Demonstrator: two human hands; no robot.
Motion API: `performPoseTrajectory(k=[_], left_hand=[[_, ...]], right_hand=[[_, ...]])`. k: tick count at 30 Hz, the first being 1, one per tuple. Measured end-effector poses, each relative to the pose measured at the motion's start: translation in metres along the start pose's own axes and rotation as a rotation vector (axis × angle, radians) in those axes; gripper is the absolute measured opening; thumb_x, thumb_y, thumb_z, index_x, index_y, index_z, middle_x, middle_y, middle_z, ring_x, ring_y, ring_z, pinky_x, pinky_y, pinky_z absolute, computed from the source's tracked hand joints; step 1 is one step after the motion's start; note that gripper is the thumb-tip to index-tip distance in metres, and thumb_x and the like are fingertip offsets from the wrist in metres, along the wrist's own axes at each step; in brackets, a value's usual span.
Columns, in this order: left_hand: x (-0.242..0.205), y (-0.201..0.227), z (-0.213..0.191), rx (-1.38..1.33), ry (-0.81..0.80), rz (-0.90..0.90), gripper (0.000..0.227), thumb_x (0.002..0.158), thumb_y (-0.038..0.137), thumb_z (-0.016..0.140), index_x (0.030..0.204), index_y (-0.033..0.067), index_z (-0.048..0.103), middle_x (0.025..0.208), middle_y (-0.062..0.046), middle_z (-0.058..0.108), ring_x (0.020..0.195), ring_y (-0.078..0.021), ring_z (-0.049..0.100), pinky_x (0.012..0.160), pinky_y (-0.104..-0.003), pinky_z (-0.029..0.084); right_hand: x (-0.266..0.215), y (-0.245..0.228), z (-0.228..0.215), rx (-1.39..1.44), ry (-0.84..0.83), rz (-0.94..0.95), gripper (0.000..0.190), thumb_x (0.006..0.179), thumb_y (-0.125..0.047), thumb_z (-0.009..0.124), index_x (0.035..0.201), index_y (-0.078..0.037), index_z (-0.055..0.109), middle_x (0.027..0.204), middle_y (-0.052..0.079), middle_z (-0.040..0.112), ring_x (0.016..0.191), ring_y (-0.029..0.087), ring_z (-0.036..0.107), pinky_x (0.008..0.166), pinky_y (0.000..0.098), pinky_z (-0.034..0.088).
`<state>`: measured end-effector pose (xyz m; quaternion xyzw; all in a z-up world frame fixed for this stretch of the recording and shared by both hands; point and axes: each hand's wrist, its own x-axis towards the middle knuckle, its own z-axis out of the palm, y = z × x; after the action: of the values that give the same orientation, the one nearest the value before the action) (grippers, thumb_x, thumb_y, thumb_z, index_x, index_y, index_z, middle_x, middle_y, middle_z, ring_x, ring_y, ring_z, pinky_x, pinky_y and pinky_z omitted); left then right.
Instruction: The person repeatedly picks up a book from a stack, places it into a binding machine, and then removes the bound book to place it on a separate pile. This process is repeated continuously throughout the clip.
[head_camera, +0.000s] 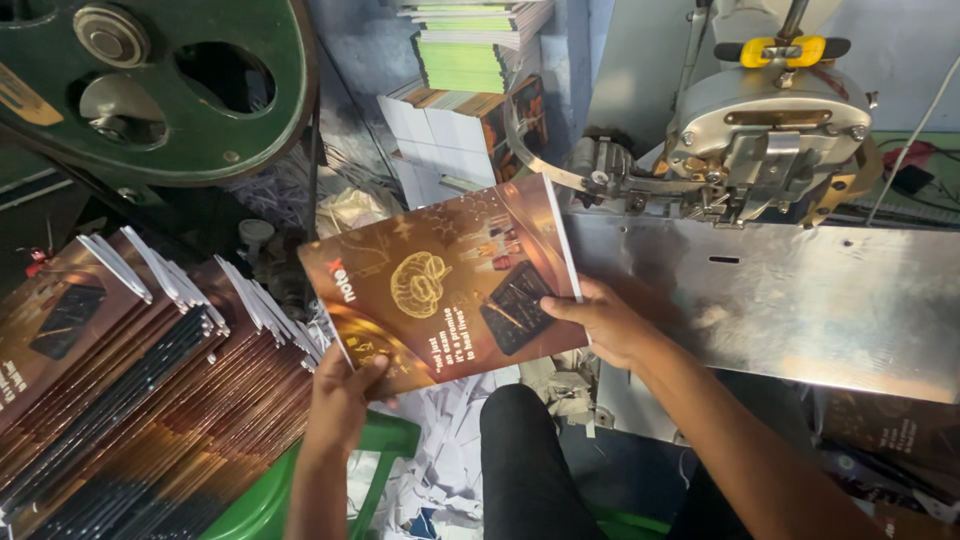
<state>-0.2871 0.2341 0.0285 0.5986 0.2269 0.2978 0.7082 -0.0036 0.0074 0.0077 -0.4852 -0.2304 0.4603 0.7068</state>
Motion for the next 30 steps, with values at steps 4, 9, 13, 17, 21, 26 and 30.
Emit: performPoseTrajectory(k=[4, 9, 13, 17, 21, 26, 30], left_hand=[[-0.006, -0.006, -0.008, -0.068, 0.02, 0.11, 0.02, 0.096, -0.004, 0.062, 0.116, -0.001, 0.062, 0.096, -0.013, 0.071, 0.066, -0.0173, 0.066, 0.047, -0.03, 0.05], [-0.014, 0.002, -0.014, -0.184, 0.101, 0.079, 0.03, 0.092, -0.004, 0.059, 0.12, 0.0066, 0.061, 0.095, -0.006, 0.071, 0.064, -0.012, 0.063, 0.043, -0.027, 0.045], [-0.018, 0.01, -0.024, -0.143, 0.162, 0.022, 0.026, 0.094, -0.002, 0.055, 0.118, 0.006, 0.06, 0.093, -0.009, 0.07, 0.068, -0.0152, 0.067, 0.045, -0.028, 0.045], [-0.016, 0.022, -0.031, -0.112, 0.171, 0.009, 0.029, 0.092, -0.002, 0.055, 0.12, 0.0057, 0.06, 0.099, -0.009, 0.068, 0.077, -0.0164, 0.068, 0.058, -0.03, 0.053], [-0.013, 0.043, -0.028, -0.033, 0.218, 0.014, 0.026, 0.095, -0.002, 0.056, 0.12, 0.0014, 0.06, 0.105, -0.009, 0.065, 0.091, -0.0153, 0.065, 0.076, -0.028, 0.055], [0.005, 0.082, -0.022, 0.059, 0.257, -0.092, 0.028, 0.096, 0.012, 0.052, 0.118, -0.0031, 0.06, 0.104, -0.017, 0.067, 0.089, -0.0236, 0.067, 0.078, -0.037, 0.057], [0.027, 0.103, -0.029, -0.135, 0.161, -0.024, 0.04, 0.102, 0.032, 0.049, 0.12, -0.0017, 0.062, 0.108, -0.023, 0.069, 0.093, -0.0285, 0.069, 0.076, -0.039, 0.055]], right_hand=[[-0.005, -0.007, 0.015, 0.047, -0.089, -0.041, 0.076, 0.087, -0.018, 0.074, 0.155, -0.008, 0.041, 0.139, 0.01, 0.059, 0.123, 0.018, 0.062, 0.105, 0.0427, 0.05], [-0.02, -0.021, 0.028, -0.303, -0.153, -0.313, 0.088, 0.09, -0.026, 0.073, 0.164, -0.021, 0.026, 0.166, 0.011, 0.034, 0.147, 0.026, 0.038, 0.109, 0.0538, 0.04], [-0.037, -0.025, 0.028, -0.983, -0.228, -0.731, 0.073, 0.081, -0.026, 0.085, 0.147, -0.012, 0.055, 0.169, 0.019, 0.023, 0.157, 0.036, 0.015, 0.123, 0.0527, 0.016], [-0.033, -0.023, 0.03, -1.163, -0.25, -0.851, 0.047, 0.088, -0.017, 0.078, 0.133, -0.01, 0.069, 0.163, 0.016, 0.039, 0.156, 0.035, 0.029, 0.128, 0.0526, 0.009], [-0.032, -0.022, 0.035, -1.008, -0.274, -0.679, 0.036, 0.089, -0.016, 0.075, 0.125, -0.009, 0.071, 0.16, 0.017, 0.045, 0.143, 0.033, 0.048, 0.114, 0.0432, 0.036], [-0.025, -0.029, 0.048, -0.9, -0.312, -0.702, 0.027, 0.097, -0.018, 0.07, 0.121, -0.009, 0.074, 0.151, 0.017, 0.054, 0.13, 0.032, 0.063, 0.101, 0.0373, 0.053], [-0.005, -0.037, 0.054, -0.828, -0.28, -0.709, 0.027, 0.101, -0.02, 0.068, 0.124, -0.007, 0.073, 0.136, 0.012, 0.063, 0.121, 0.024, 0.066, 0.101, 0.0336, 0.052]])
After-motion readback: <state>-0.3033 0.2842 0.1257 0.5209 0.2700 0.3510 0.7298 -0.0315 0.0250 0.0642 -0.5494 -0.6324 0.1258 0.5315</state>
